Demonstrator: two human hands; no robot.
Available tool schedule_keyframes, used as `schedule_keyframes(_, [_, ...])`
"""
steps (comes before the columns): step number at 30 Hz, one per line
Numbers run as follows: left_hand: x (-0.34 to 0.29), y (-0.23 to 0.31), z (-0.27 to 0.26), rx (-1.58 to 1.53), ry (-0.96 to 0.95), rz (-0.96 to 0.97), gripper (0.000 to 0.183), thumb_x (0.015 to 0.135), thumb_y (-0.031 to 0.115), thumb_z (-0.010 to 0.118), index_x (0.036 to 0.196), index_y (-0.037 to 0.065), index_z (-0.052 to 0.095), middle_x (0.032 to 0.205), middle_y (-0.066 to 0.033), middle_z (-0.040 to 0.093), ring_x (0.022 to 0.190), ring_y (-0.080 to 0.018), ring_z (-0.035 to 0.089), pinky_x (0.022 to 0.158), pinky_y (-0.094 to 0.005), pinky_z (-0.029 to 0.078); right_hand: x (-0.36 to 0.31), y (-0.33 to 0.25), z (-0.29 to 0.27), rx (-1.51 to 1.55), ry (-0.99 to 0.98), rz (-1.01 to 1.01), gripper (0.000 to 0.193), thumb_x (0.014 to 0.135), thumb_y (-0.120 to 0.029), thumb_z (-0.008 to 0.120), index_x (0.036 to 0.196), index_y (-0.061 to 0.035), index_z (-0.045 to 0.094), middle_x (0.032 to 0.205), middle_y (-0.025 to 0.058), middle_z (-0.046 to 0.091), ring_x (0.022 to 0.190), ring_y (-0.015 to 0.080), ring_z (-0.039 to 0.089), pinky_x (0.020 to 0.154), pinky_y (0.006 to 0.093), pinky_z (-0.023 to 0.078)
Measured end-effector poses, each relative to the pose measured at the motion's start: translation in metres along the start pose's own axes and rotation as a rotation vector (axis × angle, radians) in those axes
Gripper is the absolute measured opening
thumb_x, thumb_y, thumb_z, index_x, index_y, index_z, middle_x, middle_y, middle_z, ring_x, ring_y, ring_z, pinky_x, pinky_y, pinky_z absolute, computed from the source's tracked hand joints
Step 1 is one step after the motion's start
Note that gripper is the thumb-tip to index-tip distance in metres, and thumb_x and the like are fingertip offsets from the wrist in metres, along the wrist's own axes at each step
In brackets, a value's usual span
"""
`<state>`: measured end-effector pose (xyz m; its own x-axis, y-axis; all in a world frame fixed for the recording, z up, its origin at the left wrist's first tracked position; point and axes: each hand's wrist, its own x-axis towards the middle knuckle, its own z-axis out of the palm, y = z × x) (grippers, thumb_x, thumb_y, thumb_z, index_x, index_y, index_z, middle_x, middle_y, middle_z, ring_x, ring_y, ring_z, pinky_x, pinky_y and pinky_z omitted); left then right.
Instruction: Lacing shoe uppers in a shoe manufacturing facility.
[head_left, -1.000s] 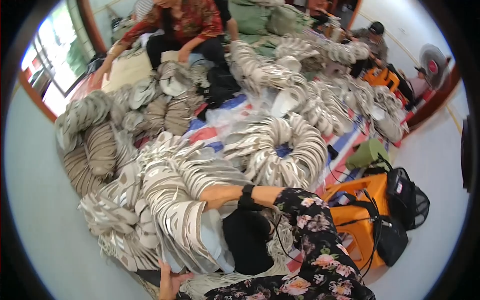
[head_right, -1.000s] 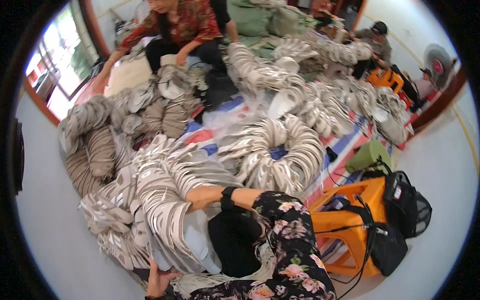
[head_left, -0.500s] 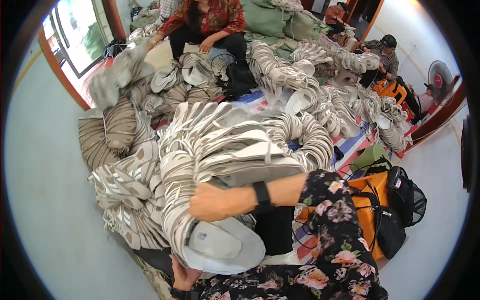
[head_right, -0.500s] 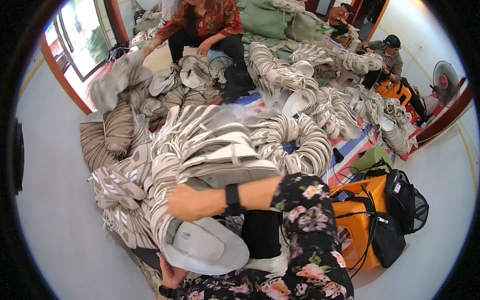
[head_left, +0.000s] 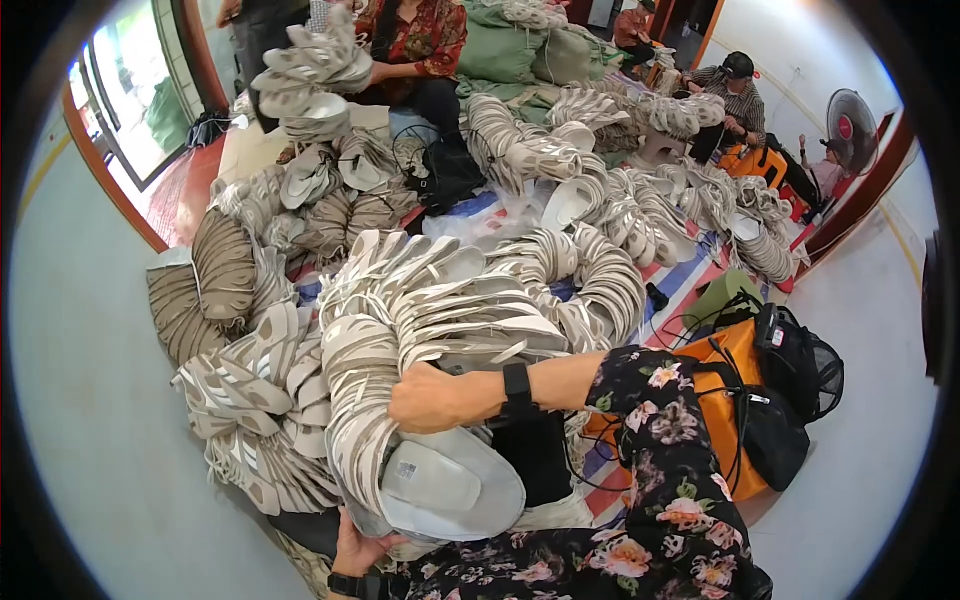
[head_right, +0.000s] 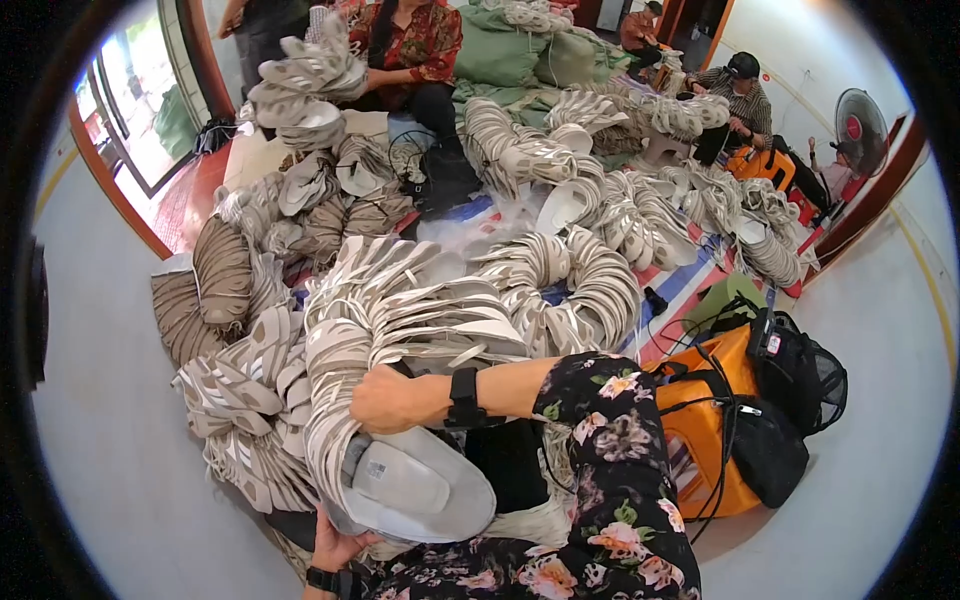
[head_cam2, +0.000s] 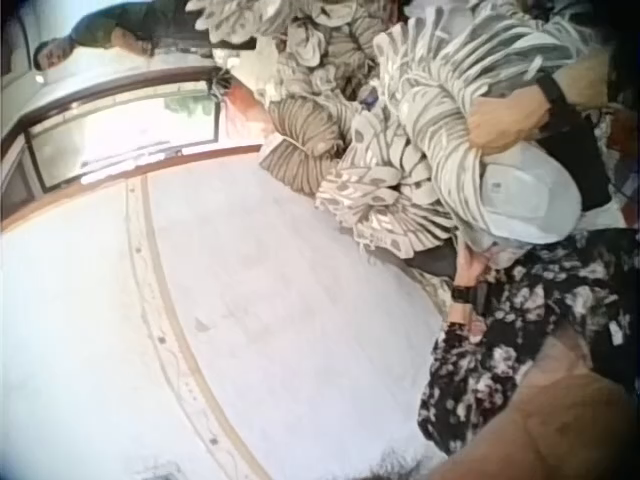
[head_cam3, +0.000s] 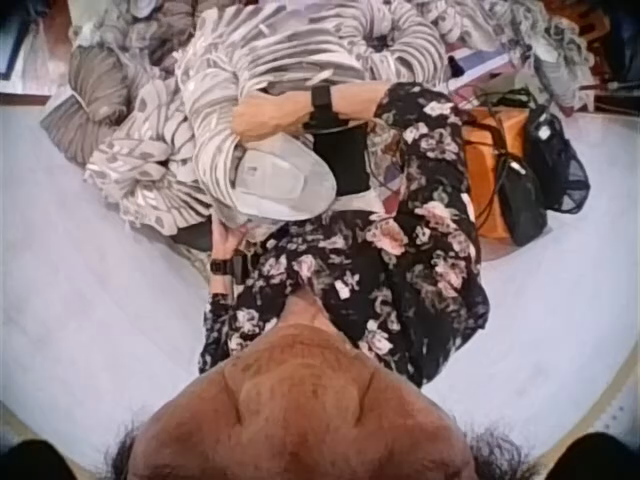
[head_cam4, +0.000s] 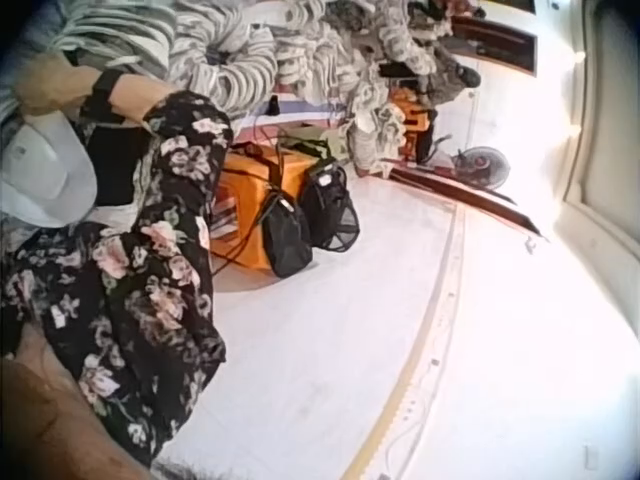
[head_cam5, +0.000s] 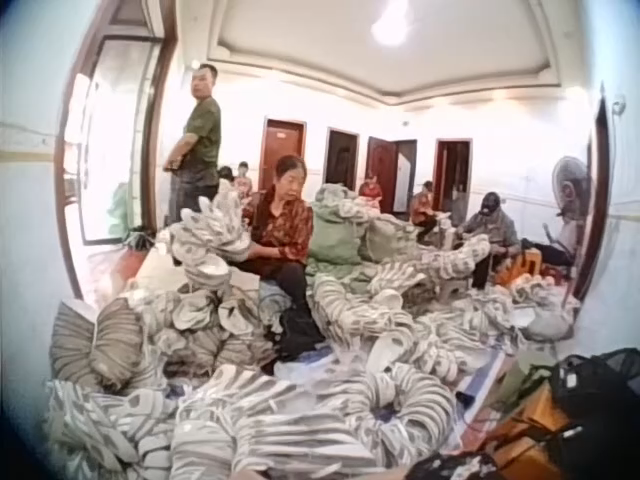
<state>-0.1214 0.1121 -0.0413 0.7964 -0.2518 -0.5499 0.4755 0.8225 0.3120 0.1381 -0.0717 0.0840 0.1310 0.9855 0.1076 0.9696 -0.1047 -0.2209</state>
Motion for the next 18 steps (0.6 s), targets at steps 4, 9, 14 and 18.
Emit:
schedule_keyframes(4, [0.005,0.005,-0.016,0.043,0.021,-0.033,0.075,0.08,0.061,0.047,0.135,0.012,0.031,0.138,-0.0129,0.035,0.121,-0.0392,0.038,0.088,-0.0642,0.037,-0.001,0.004,0.005,0.039,0.024,0.009,0.019,0.063,-0.019,0.058,0.054,-0.0027,0.061,0.054,0.0172,0.058,0.05,0.0321,0.059,0.044,0.04,0.044])
schedule_keyframes(9, [0.017,-0.002,-0.025,0.0,0.14,0.001,0.078,0.08,0.064,0.047,0.135,0.011,0.031,0.136,-0.0117,0.037,0.121,-0.0349,0.038,0.091,-0.0595,0.036,0.001,0.011,0.013,0.013,-0.062,0.052,0.018,0.063,-0.019,0.057,0.055,-0.0032,0.061,0.055,0.017,0.058,0.052,0.0316,0.06,0.045,0.0396,0.045])
schedule_keyframes(14, [0.023,-0.003,-0.015,-0.152,0.146,0.031,0.076,0.08,0.065,0.044,0.134,0.013,0.033,0.134,-0.0101,0.039,0.12,-0.0316,0.039,0.093,-0.0533,0.035,-0.002,0.017,0.021,0.032,-0.104,0.09,0.018,0.066,-0.018,0.057,0.059,-0.0027,0.063,0.06,0.017,0.061,0.058,0.0322,0.062,0.05,0.0417,0.046])
schedule_keyframes(18, [0.026,0.002,-0.009,-0.137,0.151,0.028,0.071,0.083,0.065,0.04,0.132,0.013,0.037,0.13,-0.0089,0.043,0.116,-0.0304,0.043,0.089,-0.0507,0.039,-0.006,0.021,0.023,0.076,-0.086,0.115,0.018,0.066,-0.018,0.057,0.06,-0.0027,0.063,0.062,0.0174,0.061,0.061,0.0321,0.062,0.052,0.0416,0.047])
